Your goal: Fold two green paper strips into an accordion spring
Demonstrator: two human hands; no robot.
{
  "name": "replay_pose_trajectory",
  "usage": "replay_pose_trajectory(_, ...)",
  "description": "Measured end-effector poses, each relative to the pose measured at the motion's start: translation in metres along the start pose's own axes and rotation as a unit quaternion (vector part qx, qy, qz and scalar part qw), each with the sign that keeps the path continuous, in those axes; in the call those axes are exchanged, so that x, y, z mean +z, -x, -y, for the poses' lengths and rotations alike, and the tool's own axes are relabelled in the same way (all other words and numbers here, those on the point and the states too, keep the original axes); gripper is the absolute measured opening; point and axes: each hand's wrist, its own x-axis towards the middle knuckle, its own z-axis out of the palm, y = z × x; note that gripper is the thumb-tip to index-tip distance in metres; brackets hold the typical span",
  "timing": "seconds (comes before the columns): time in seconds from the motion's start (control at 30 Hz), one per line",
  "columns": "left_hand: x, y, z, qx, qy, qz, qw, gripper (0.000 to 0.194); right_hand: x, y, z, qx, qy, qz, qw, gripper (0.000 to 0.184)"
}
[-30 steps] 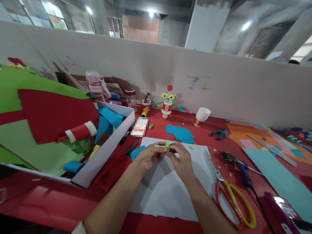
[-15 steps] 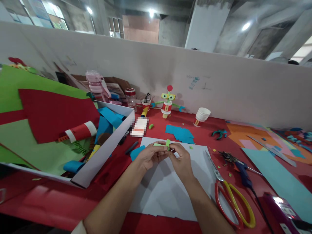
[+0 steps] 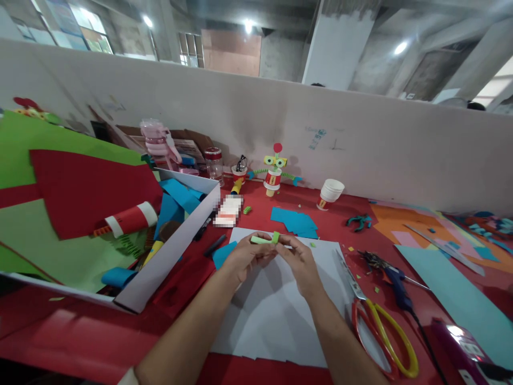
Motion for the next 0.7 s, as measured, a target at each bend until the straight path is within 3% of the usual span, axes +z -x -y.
replay_pose_trajectory(0.23, 0.0063, 0.0031, 0.0042, 0.057, -0.123, -0.006, 0.991, 0.028, 0.0023, 0.0002, -0.0044, 0.096, 0.004, -0.105, 0.99, 0.024)
replay_pose_trajectory(0.43, 0.0045, 0.0009, 0.0094, 0.067, -0.133, -0.002, 0.989, 0.028, -0.0061, -0.0053, -0.0048, 0.109, -0.076, -0.252, 0.959, 0.027)
replay_pose_trajectory(0.5, 0.0046, 0.0005, 0.009, 0.061, -0.102, -0.017, 0.993, 0.031, -0.006, -0.0049, -0.0027, 0.121, -0.081, -0.203, 0.968, 0.029)
replay_pose_trajectory(0.6, 0.0048, 0.0008, 0.0057, 0.059, -0.056, -0.037, 0.996, 0.031, -0.0014, -0.002, 0.0005, 0.128, -0.071, -0.055, 0.988, 0.028)
replay_pose_trajectory(0.7, 0.0039, 0.0013, 0.0029, 0.049, -0.029, -0.029, 0.998, 0.029, 0.0031, 0.0004, 0.0018, 0.092, -0.052, -0.016, 0.994, 0.025)
